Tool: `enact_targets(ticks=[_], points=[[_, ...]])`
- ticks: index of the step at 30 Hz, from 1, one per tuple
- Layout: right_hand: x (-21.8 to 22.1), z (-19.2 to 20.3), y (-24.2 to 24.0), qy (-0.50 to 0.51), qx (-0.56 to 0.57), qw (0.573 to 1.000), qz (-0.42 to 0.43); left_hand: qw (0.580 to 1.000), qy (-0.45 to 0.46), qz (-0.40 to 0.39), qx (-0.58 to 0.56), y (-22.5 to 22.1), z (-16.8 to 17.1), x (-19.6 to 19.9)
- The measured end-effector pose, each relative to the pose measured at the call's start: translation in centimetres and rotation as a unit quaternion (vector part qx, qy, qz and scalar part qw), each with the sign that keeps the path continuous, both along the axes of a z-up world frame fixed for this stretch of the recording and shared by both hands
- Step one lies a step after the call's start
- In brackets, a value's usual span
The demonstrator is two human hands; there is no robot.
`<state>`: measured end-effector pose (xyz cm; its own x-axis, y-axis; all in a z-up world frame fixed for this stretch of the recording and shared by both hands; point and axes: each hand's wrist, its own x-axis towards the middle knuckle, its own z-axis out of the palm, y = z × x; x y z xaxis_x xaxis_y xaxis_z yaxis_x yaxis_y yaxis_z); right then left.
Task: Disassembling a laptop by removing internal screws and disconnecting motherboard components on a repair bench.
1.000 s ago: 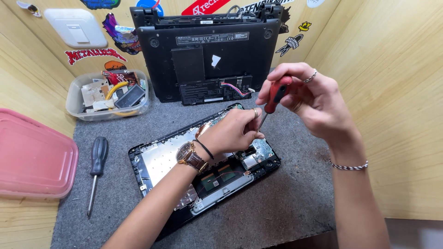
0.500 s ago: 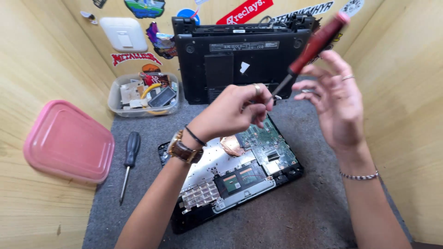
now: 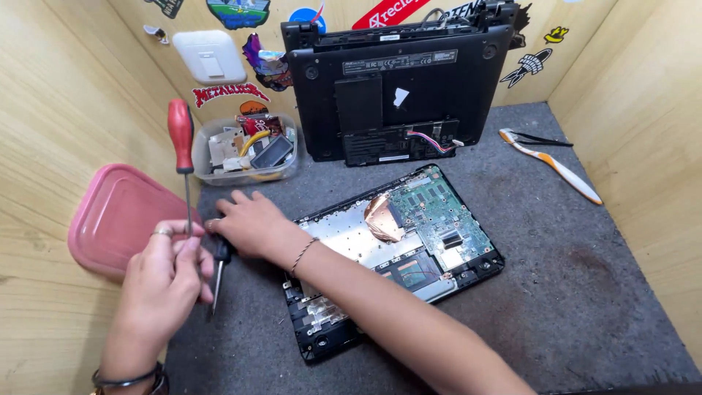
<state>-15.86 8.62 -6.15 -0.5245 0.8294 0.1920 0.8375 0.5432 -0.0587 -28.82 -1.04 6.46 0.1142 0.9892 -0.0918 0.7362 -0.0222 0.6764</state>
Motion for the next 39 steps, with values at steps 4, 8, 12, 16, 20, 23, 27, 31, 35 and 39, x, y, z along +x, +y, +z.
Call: enact_targets(ticks=[4,8,12,16,20,23,27,31,35,39], points=[[1.9,2.1,-2.2,0.007,0.088,0.996,-0.012,0.999,0.017,0.026,-0.027,-0.4,-1.5,-0.7],[11.0,7.0,-7.3,0.062,0.109,0.992,0.029,0.997,0.017,0.049,-0.05,-0.9,-2.7,-1.0],[21.4,13.3,-14.8,0.318,0.072,0.945,0.004,0.979,0.149,0.05,-0.127,-0.7,-4.0,-0.8],[28.0,13.9,-18.8,0.51,0.049,0.846,-0.145,0.919,0.379,0.047,-0.102,-0.4,-5.6,-0.6],[31.3,11.6,-20.1,0.622,0.078,0.767,-0.135,0.886,0.459,0.04,-0.054,0.5,-4.7,0.7],[31.9,9.4,-20.2,0.647,0.055,0.75,-0.13,0.869,0.491,0.026,-0.059,0.1,-2.9,3.0],[31.7,7.6,-20.0,0.65,-0.014,0.754,-0.093,0.861,0.507,-0.034,-0.031,-1.5,-1.0,8.3],[30.9,7.1,-19.9,0.624,-0.049,0.771,-0.118,0.882,0.452,-0.127,-0.037,-1.4,-0.2,15.4],[30.8,6.5,-19.6,0.596,-0.018,0.794,-0.122,0.891,0.35,-0.244,0.153,-0.2,-2.8,20.1],[31.0,6.2,-19.4,0.579,0.027,0.808,-0.111,0.902,0.248,-0.246,0.255,0.0,-3.5,21.9]])
